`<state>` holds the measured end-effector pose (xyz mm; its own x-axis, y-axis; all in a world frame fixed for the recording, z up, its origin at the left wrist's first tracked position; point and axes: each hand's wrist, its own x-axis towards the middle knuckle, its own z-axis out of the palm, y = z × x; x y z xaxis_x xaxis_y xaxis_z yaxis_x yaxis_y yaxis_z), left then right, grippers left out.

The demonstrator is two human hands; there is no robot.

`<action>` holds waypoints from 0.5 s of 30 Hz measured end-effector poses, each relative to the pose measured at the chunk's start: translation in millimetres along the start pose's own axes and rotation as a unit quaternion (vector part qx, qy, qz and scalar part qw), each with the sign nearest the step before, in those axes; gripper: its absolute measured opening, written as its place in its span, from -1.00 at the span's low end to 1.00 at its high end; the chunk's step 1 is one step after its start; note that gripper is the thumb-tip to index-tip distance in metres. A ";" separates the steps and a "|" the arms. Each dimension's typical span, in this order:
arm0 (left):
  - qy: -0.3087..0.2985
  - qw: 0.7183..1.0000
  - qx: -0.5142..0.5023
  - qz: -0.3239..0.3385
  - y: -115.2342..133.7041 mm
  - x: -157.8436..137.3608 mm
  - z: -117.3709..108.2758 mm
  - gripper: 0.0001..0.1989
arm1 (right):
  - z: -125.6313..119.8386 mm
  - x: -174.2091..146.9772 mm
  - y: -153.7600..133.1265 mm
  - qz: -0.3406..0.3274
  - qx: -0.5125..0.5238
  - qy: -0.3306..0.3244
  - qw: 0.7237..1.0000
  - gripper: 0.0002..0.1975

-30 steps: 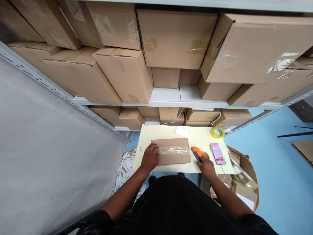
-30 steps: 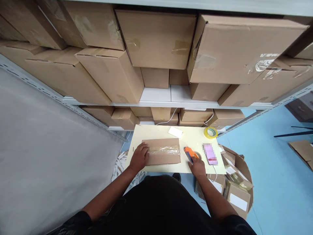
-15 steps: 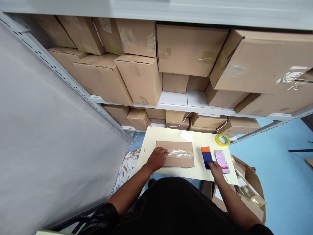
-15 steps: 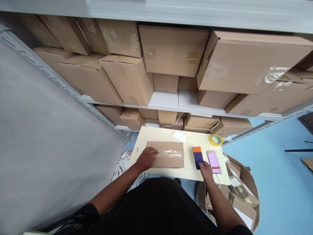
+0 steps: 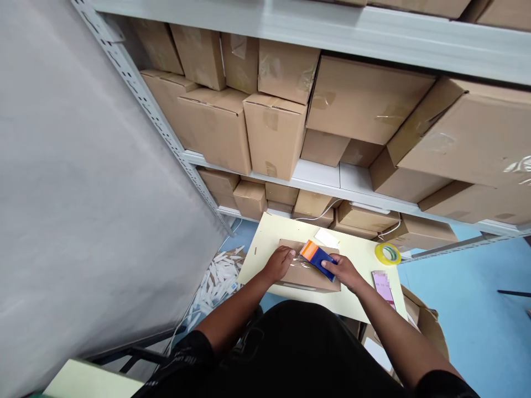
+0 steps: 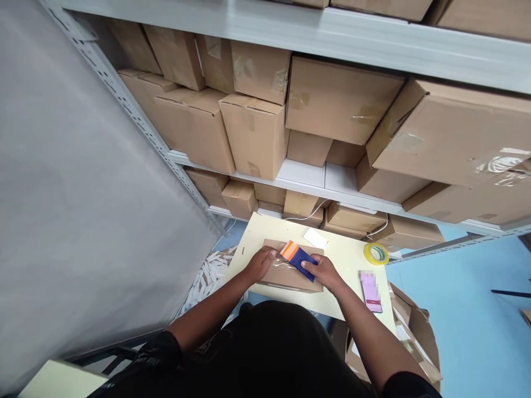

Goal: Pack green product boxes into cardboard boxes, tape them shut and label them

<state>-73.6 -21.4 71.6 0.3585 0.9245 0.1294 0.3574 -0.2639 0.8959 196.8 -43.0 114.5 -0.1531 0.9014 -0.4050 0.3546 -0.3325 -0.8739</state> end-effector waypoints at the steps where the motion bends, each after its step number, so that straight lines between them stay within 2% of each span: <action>1: 0.006 0.999 -0.043 -0.033 0.7 2.2 -2.3 -0.55 | 2.6 3.8 -1.5 0.002 -0.012 -0.008 1.000 -0.45; 4: 0.008 0.980 -0.149 -0.129 -0.6 9.8 -5.2 -0.68 | 3.2 11.6 -0.9 -0.004 -0.046 -0.036 0.998 -0.46; 7: 0.004 0.965 -0.189 -0.182 -6.2 14.0 -3.9 -0.82 | 0.6 17.3 0.2 -0.006 -0.082 -0.058 0.995 -0.46; 12: 0.022 0.971 -0.119 -0.204 -11.8 10.5 -5.0 -0.87 | 6.1 25.0 -14.5 -0.001 -0.190 -0.077 0.979 -0.49; 15: 0.041 0.971 -0.058 -0.226 -18.0 3.7 -19.7 -0.85 | 10.1 29.9 -29.7 0.001 -0.250 -0.088 0.964 -0.54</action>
<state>-95.7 -7.8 64.3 0.1150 0.9589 -0.2594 0.3601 0.2031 0.9105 172.4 -9.0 125.6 -0.2907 0.8252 -0.4843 0.7489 -0.1187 -0.6519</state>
